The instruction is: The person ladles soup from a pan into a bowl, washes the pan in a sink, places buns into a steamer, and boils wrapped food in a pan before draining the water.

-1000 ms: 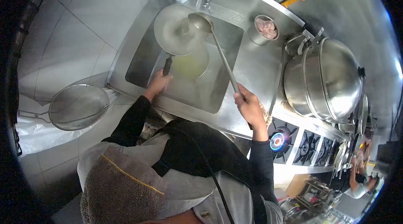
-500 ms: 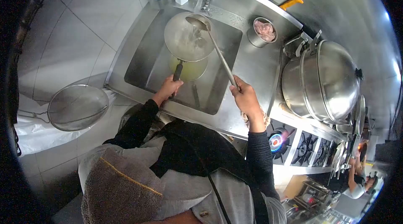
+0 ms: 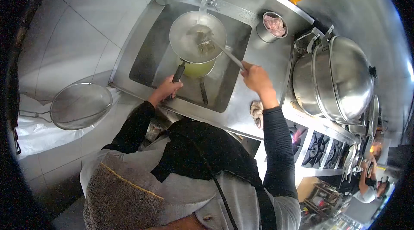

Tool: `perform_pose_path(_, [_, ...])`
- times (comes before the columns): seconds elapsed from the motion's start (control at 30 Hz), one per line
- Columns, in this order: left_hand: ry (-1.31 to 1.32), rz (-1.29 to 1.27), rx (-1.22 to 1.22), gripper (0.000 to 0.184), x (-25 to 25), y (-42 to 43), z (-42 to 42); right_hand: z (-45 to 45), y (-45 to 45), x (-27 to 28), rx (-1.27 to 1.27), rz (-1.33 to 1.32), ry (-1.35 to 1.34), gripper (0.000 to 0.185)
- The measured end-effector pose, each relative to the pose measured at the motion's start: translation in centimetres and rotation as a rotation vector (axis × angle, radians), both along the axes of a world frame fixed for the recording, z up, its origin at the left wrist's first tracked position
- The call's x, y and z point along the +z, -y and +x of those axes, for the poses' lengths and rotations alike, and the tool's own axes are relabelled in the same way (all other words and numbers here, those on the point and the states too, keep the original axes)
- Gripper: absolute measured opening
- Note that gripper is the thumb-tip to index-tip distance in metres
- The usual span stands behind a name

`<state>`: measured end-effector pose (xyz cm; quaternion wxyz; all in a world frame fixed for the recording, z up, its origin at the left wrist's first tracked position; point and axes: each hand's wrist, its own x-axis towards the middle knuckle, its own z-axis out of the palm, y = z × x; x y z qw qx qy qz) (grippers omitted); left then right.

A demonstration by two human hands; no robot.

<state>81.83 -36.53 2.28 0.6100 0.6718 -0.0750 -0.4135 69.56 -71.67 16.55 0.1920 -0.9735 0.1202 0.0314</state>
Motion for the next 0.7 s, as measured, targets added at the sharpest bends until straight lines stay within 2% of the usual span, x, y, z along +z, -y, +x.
perform_pose_path(0.13, [0.034,0.05,-0.05,0.019,0.2,-0.2,-0.2,0.6,0.5,-0.1,-0.04,-0.009,0.009,0.044])
perform_pose_path(0.23, [0.008,0.03,-0.023,0.02,0.0,0.0,0.1,-0.4,1.2,0.1,0.059,0.058,-0.008,0.045])
perform_pose_path(0.33, [0.042,0.033,-0.063,0.019,-0.2,0.1,0.2,0.1,1.3,0.2,-0.037,0.101,-0.041,0.044])
perform_pose_path(0.43, [0.045,0.031,-0.053,0.019,0.6,0.0,0.1,0.6,0.6,-0.6,-0.023,0.132,0.029,0.043])
perform_pose_path(0.53, [0.02,0.015,-0.027,0.019,0.2,0.1,0.0,-0.5,1.6,1.6,0.008,0.117,-0.04,0.041])
perform_pose_path(0.63, [0.024,0.009,0.015,0.019,-0.5,-0.1,-0.1,-2.2,0.9,1.6,-0.08,0.059,0.125,0.042])
perform_pose_path(0.7, [0.072,0.04,0.041,0.019,-0.9,-0.4,0.3,-4.1,0.3,2.1,-0.134,0.116,0.147,0.043])
